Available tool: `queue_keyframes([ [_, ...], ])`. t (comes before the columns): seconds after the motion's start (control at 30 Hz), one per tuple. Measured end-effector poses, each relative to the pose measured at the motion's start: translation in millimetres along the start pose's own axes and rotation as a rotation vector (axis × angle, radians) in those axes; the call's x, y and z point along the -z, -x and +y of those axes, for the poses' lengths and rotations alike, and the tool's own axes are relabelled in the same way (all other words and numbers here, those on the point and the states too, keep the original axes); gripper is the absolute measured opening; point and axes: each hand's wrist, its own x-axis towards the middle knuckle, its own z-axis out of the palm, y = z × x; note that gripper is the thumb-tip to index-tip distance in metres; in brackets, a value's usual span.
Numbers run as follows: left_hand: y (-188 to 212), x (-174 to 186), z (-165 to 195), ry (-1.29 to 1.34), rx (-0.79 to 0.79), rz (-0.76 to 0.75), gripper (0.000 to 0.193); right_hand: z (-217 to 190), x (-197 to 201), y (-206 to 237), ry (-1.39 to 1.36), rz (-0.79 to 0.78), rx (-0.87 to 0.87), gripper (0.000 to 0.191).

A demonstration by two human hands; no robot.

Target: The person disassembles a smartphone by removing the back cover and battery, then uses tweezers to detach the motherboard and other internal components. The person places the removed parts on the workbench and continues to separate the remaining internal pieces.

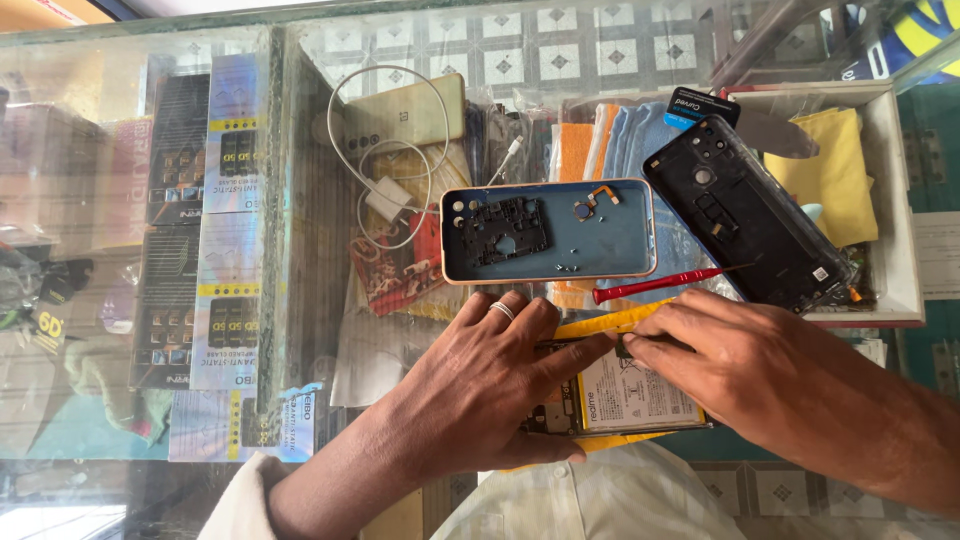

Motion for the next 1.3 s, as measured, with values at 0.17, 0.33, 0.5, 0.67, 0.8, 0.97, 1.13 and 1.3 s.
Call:
queue_keyframes([
  [0.17, 0.6, -2.4, -3.2, -0.008, -0.009, 0.019, 0.093, -9.5, -8.7, -1.9, 0.203, 0.069, 0.062, 0.045],
  [0.33, 1.6, -1.4, -5.5, -0.008, -0.001, 0.024, 0.092, -20.2, -13.2, -5.6, 0.316, 0.007, 0.039, 0.042],
  [0.5, 3.2, 1.7, -3.3, 0.003, 0.006, 0.006, 0.092, -5.7, -6.9, -13.1, 0.205, 0.071, 0.117, 0.042],
  [0.67, 6.1, 3.6, -2.5, 0.018, -0.014, 0.041, 0.093, -0.3, -9.4, -15.0, -0.203, 0.268, 0.005, 0.029],
  [0.8, 6.1, 2.0, -3.8, -0.014, -0.014, 0.057, 0.093, -2.4, -16.5, -16.2, -0.23, 0.283, -0.027, 0.029],
  [0.97, 5.8, 1.4, -4.4, 0.014, -0.009, 0.053, 0.09, -2.8, -25.3, -13.8, 0.01, 0.292, 0.03, 0.036],
  [1.13, 5.6, 0.9, -0.8, 0.027, 0.009, 0.048, 0.083, -0.5, -36.7, -3.9, 0.229, 0.314, 0.158, 0.041],
  [1.3, 3.4, -2.0, 1.9, 0.055, 0.027, -0.001, 0.082, 2.3, -41.9, 3.5, 0.303, 0.361, 0.224, 0.042],
])
